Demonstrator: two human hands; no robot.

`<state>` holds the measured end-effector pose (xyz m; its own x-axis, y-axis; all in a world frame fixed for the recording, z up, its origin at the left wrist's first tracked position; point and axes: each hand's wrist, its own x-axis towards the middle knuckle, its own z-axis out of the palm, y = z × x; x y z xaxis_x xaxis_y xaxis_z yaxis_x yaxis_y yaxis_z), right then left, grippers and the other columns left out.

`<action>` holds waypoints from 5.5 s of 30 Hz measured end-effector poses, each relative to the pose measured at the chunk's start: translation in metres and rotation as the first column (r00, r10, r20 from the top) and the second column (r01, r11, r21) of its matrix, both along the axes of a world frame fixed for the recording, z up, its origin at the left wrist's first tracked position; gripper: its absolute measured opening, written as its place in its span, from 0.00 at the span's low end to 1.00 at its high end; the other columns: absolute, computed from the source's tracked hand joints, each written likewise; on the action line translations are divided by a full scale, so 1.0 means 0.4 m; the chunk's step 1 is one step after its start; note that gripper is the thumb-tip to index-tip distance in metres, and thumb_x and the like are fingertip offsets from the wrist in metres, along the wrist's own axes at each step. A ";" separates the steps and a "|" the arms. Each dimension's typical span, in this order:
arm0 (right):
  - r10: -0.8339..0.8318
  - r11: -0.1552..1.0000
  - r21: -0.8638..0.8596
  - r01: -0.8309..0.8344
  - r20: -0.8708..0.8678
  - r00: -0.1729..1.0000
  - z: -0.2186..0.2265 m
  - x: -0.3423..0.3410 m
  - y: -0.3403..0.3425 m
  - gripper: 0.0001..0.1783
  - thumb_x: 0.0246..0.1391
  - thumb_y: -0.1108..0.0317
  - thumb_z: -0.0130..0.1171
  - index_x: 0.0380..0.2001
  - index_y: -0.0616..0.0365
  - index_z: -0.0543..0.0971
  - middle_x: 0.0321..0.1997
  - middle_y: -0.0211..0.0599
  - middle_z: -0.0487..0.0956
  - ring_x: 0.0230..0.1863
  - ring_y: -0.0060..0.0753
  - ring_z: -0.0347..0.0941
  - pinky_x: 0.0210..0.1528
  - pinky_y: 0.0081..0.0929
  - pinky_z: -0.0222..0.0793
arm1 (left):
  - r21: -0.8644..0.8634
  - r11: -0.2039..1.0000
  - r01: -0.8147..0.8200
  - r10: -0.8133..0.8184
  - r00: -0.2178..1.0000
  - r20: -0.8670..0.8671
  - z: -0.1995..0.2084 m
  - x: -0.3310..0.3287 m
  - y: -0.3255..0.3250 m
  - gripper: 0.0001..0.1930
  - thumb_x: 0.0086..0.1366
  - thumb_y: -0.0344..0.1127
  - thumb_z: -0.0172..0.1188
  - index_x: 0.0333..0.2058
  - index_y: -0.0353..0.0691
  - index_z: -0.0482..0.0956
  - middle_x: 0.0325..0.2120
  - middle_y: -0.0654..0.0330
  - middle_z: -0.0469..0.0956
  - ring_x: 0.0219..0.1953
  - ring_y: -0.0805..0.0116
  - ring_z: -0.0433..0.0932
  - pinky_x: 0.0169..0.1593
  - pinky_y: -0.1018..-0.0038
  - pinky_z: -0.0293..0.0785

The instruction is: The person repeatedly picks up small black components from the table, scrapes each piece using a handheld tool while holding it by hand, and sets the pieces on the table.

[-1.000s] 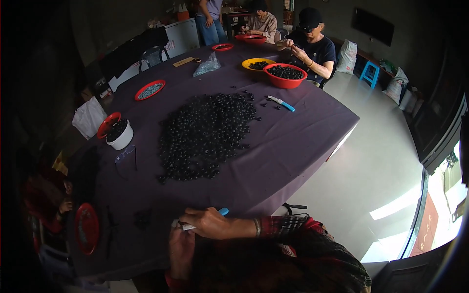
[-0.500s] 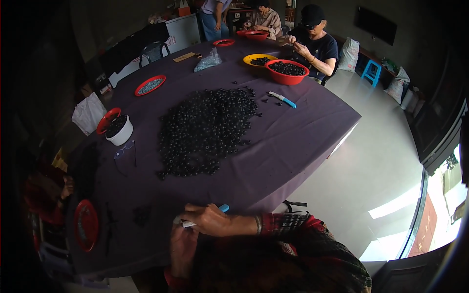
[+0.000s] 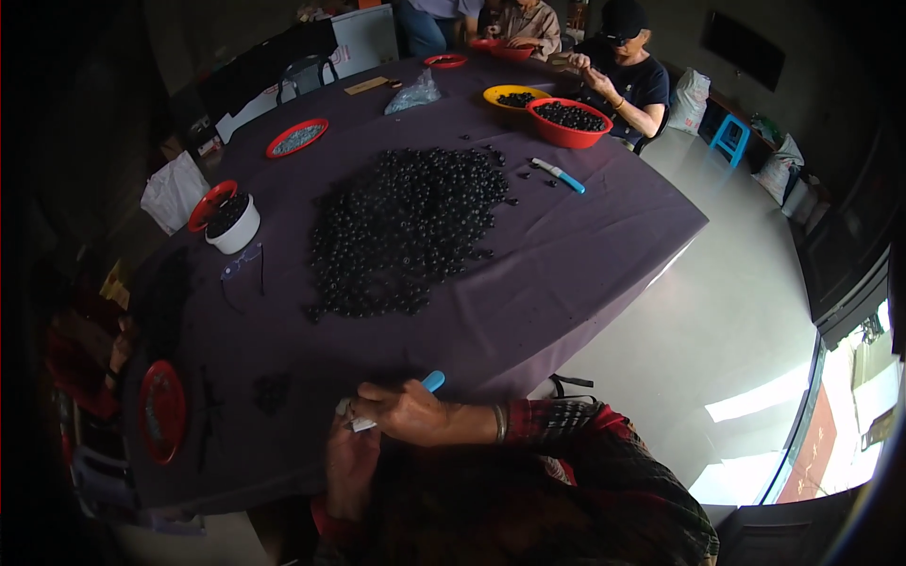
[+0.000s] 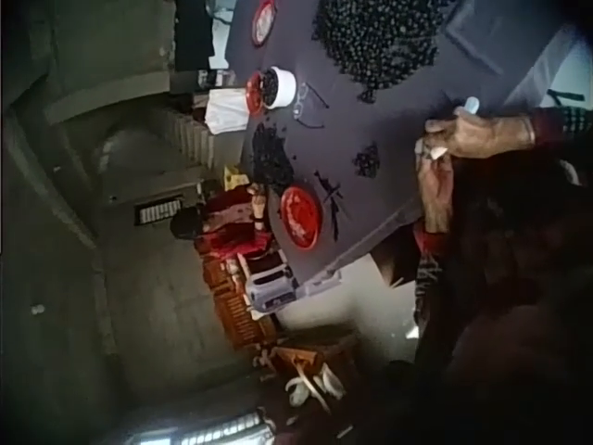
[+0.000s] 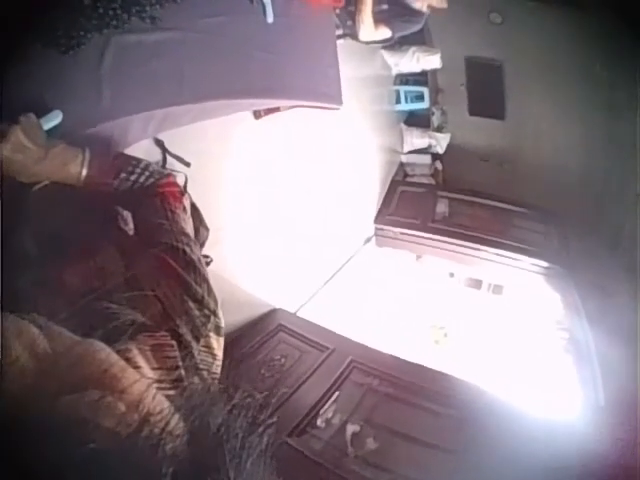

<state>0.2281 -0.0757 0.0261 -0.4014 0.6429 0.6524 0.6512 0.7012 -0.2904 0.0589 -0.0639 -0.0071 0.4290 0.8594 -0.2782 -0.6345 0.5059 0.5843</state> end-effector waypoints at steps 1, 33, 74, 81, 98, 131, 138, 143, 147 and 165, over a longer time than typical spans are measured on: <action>0.006 0.998 0.055 -0.007 0.033 0.999 0.012 0.007 -0.007 0.18 0.39 0.72 0.61 0.39 0.51 0.78 0.44 0.26 0.74 0.43 0.25 0.74 0.23 0.25 0.73 | 0.007 1.000 0.027 -0.027 1.000 -0.012 0.000 -0.006 0.001 0.10 0.65 0.34 0.54 0.44 0.40 0.73 0.41 0.64 0.75 0.42 0.75 0.75 0.48 0.76 0.72; -0.481 0.735 -0.335 0.590 0.356 0.801 -0.004 0.282 0.193 0.14 0.50 0.63 0.58 0.42 0.51 0.77 0.38 0.42 0.79 0.35 0.43 0.79 0.37 0.36 0.77 | 0.832 0.457 0.313 0.876 0.006 -0.483 -0.077 -0.254 0.208 0.09 0.62 0.33 0.60 0.35 0.30 0.77 0.26 0.52 0.74 0.27 0.62 0.73 0.31 0.67 0.69; 0.167 0.821 -0.475 -0.317 -0.330 0.929 0.100 0.031 0.064 0.12 0.39 0.77 0.61 0.32 0.60 0.75 0.36 0.40 0.75 0.37 0.45 0.77 0.35 0.38 0.76 | 0.173 0.980 0.094 -0.075 0.991 -0.112 0.055 -0.002 0.018 0.09 0.69 0.37 0.49 0.42 0.40 0.75 0.36 0.64 0.76 0.35 0.76 0.74 0.37 0.75 0.70; 0.160 0.817 -0.492 -0.301 -0.309 0.938 0.089 0.040 0.058 0.13 0.40 0.77 0.61 0.33 0.60 0.75 0.36 0.35 0.73 0.34 0.42 0.77 0.35 0.35 0.76 | 0.250 0.951 0.181 -0.155 0.980 -0.122 0.041 -0.004 0.017 0.12 0.67 0.40 0.54 0.46 0.45 0.74 0.40 0.68 0.74 0.41 0.76 0.71 0.40 0.77 0.67; 0.203 0.808 -0.467 -0.360 -0.354 0.913 0.095 0.056 0.049 0.11 0.46 0.71 0.63 0.36 0.58 0.79 0.36 0.31 0.74 0.36 0.35 0.77 0.40 0.29 0.76 | 0.271 0.949 0.163 -0.122 0.980 -0.160 0.065 -0.003 0.019 0.08 0.66 0.34 0.53 0.41 0.40 0.77 0.33 0.64 0.76 0.34 0.77 0.74 0.37 0.77 0.73; 0.090 0.996 0.027 -0.087 -0.118 0.989 0.043 0.018 0.019 0.25 0.45 0.71 0.65 0.49 0.61 0.74 0.31 0.32 0.74 0.24 0.30 0.75 0.23 0.26 0.73 | 0.288 0.952 -0.106 0.103 0.994 0.025 0.086 0.003 0.022 0.10 0.67 0.31 0.53 0.46 0.37 0.75 0.38 0.62 0.77 0.39 0.70 0.76 0.41 0.72 0.75; 0.101 0.956 -0.249 -0.154 -0.213 0.972 0.094 0.041 0.011 0.21 0.51 0.61 0.63 0.47 0.59 0.73 0.31 0.39 0.77 0.26 0.42 0.75 0.26 0.32 0.72 | 0.341 0.938 -0.058 0.035 0.997 0.074 0.081 -0.005 0.011 0.11 0.67 0.32 0.53 0.47 0.38 0.75 0.37 0.62 0.76 0.38 0.72 0.75 0.39 0.73 0.75; 0.130 0.957 -0.232 -0.176 -0.200 0.971 0.092 0.037 0.013 0.14 0.55 0.66 0.59 0.43 0.60 0.75 0.28 0.39 0.76 0.26 0.43 0.75 0.26 0.32 0.71 | 0.358 0.933 -0.041 0.029 0.999 0.038 0.092 0.005 0.006 0.11 0.68 0.33 0.53 0.47 0.38 0.75 0.33 0.62 0.76 0.35 0.73 0.75 0.38 0.74 0.74; 0.135 0.958 -0.214 -0.190 -0.250 0.959 0.085 0.034 0.019 0.12 0.54 0.67 0.59 0.41 0.60 0.77 0.27 0.39 0.76 0.25 0.42 0.75 0.25 0.32 0.70 | 0.331 0.943 -0.042 0.028 0.999 0.045 0.086 0.004 0.008 0.10 0.68 0.33 0.52 0.45 0.39 0.75 0.32 0.63 0.76 0.33 0.75 0.74 0.38 0.75 0.74; 0.108 0.942 -0.276 -0.192 -0.292 0.950 0.078 0.025 0.014 0.11 0.55 0.70 0.59 0.42 0.60 0.77 0.27 0.40 0.77 0.25 0.39 0.76 0.27 0.29 0.71 | 0.339 0.940 -0.033 0.008 0.997 0.073 0.072 0.001 0.008 0.09 0.68 0.32 0.52 0.45 0.39 0.75 0.32 0.64 0.77 0.34 0.76 0.74 0.39 0.73 0.74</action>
